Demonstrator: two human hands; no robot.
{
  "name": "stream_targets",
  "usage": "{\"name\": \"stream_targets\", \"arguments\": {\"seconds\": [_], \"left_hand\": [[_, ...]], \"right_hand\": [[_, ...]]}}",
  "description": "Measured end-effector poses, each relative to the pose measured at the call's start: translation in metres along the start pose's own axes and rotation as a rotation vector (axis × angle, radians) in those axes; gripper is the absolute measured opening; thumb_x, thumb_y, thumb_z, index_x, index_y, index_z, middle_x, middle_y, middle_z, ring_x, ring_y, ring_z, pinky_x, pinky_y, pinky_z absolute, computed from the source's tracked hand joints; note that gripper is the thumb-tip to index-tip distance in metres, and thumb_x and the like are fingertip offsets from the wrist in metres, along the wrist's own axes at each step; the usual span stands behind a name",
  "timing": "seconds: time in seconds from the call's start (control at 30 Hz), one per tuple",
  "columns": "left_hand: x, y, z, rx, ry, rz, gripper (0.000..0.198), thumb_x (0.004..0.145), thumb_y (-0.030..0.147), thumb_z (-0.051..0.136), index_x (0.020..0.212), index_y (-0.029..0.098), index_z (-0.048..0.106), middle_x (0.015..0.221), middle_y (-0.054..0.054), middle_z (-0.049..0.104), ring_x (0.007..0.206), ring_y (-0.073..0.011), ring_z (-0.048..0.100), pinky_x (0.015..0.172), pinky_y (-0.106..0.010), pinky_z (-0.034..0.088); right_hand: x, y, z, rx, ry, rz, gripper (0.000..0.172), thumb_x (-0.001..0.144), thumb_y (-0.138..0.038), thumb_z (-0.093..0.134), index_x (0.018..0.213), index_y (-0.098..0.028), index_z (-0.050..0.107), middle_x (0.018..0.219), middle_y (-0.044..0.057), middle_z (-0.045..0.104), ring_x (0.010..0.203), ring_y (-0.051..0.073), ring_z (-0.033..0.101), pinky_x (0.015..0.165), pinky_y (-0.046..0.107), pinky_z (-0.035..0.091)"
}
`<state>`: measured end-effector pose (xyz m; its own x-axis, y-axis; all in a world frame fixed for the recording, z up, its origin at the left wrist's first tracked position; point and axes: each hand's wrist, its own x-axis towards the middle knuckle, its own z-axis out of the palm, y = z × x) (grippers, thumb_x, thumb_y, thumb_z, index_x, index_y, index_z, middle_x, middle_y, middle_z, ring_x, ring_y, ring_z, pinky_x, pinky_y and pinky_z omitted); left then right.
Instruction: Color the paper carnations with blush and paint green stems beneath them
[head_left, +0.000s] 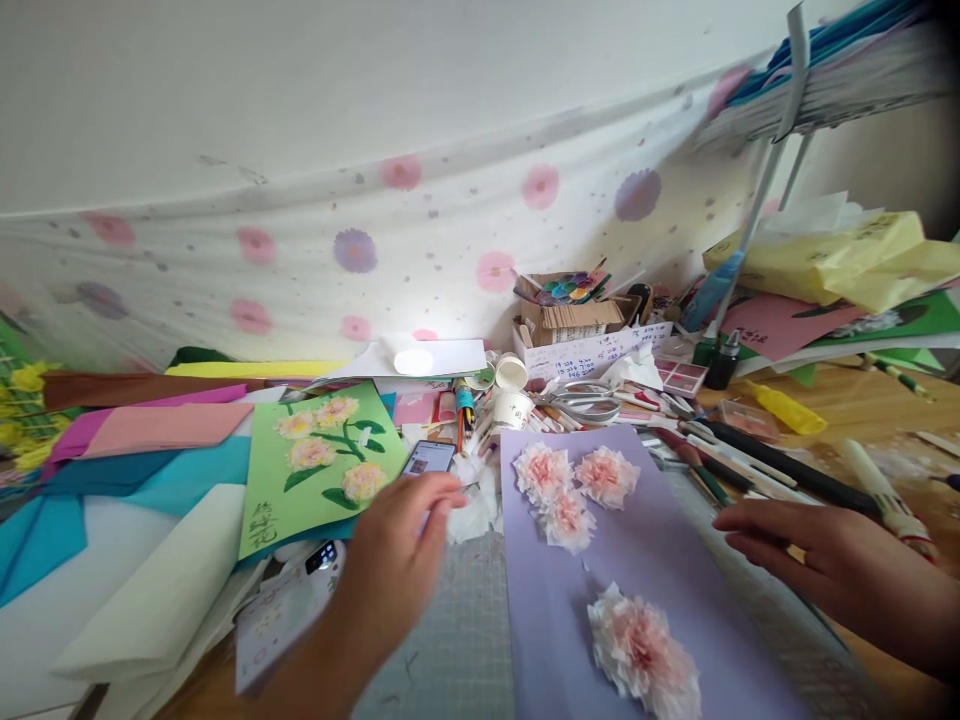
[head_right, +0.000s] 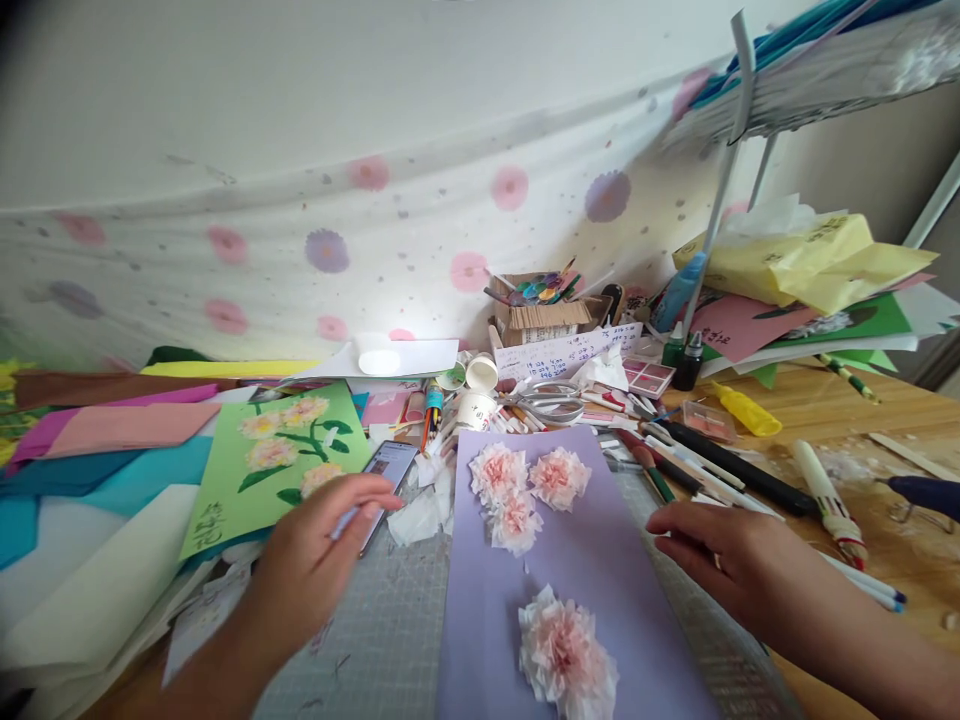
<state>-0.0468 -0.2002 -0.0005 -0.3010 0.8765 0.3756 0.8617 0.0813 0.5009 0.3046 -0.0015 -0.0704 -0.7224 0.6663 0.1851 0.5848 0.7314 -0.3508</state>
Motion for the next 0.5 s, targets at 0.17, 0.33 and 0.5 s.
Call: {"name": "stream_targets", "arguments": {"seconds": [0.17,0.33,0.5], "left_hand": [[-0.035,-0.071,-0.026,0.291,-0.118,-0.141,0.030,0.091,0.028,0.038,0.102,0.021,0.065,0.094,-0.011,0.081,0.094,-0.0369,0.069,0.084,-0.051,0.048],[-0.050,-0.086,-0.023,0.422,-0.229,-0.134,0.037,0.090,0.022,0.034,0.109,0.020,0.066,0.106,-0.011,0.079,0.098,-0.0332,0.067,0.088,-0.047,0.049],[-0.037,-0.088,-0.023,0.477,-0.254,-0.112,0.040,0.088,0.018,0.036,0.116,0.018,0.065,0.104,-0.014,0.075,0.098,-0.0329,0.067,0.085,-0.046,0.050]], "right_hand": [[-0.008,0.015,0.002,0.001,0.001,-0.014,0.027,0.092,-0.042,0.052,0.098,-0.034,0.077,0.095,-0.001,0.081,0.080,0.023,0.077,0.067,0.029,0.062],[-0.007,0.008,0.002,-0.027,0.021,-0.003,0.031,0.093,-0.044,0.049,0.096,-0.031,0.077,0.094,0.002,0.081,0.079,0.024,0.077,0.067,0.031,0.061],[-0.008,-0.011,-0.002,-0.016,-0.016,-0.038,0.033,0.094,-0.040,0.048,0.097,-0.028,0.078,0.096,0.004,0.081,0.082,0.025,0.077,0.069,0.031,0.060]]}}
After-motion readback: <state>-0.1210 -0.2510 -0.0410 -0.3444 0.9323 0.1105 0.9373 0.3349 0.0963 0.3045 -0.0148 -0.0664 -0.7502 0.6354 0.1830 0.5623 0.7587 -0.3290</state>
